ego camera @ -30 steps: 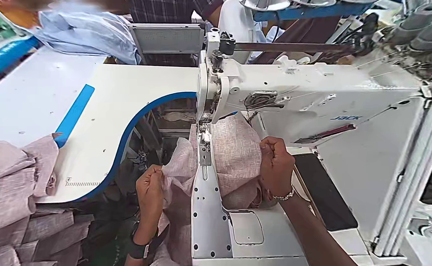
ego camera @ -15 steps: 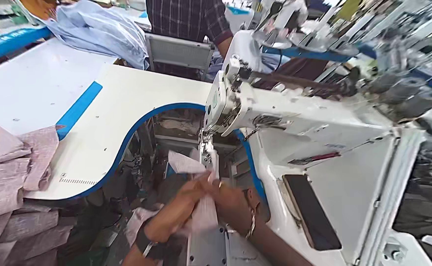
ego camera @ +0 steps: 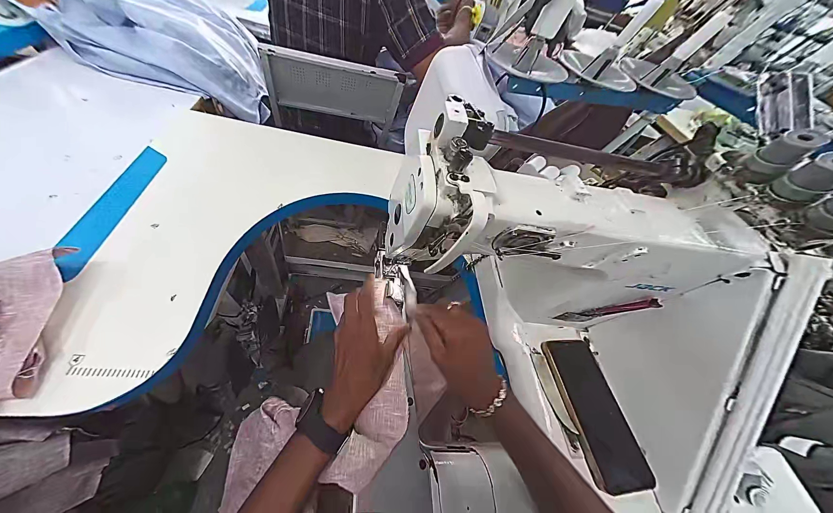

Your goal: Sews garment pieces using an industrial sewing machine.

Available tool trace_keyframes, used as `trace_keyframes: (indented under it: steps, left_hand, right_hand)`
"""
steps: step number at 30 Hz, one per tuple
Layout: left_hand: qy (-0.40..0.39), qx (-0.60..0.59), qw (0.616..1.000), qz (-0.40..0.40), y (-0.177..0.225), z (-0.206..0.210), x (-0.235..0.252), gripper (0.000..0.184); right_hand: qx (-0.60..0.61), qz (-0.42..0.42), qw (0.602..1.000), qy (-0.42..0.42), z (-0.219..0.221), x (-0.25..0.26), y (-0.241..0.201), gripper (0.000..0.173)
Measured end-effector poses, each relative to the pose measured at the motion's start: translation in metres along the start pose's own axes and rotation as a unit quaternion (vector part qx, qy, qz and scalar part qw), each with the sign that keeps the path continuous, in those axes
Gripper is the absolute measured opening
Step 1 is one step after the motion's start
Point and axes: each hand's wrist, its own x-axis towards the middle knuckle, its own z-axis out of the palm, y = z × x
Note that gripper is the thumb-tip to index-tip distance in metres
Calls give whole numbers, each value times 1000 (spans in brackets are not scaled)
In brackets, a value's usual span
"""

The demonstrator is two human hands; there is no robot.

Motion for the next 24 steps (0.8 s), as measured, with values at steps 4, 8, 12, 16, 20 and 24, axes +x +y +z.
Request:
trace_keyframes:
  steps: [4,8,12,16,20,24]
  left_hand:
    - [21,86,991,104,-10,-1,-10,45]
    - [13,115,981,156,-6,1,-14,41]
    - [24,88,983,161,-6,4,-5,36]
    - [25,134,973,185,-10,2,-5,38]
    - [-4,72,987,142,-11,1,-8,43]
    - [9,3,990,141,-12,1,-3,47]
  right_hand:
    - [113,-30,993,2,13,-7,1,18]
    - [155,-10,987,-51,11,-12,9,15]
    - [138,-42,986,-83,9,-10,13,15]
    - [132,-54,985,-102,4,-12,8,14]
    - [208,10,972,-111,6,-8,5,12]
    - [386,122,907,-116,28,3,-4,11]
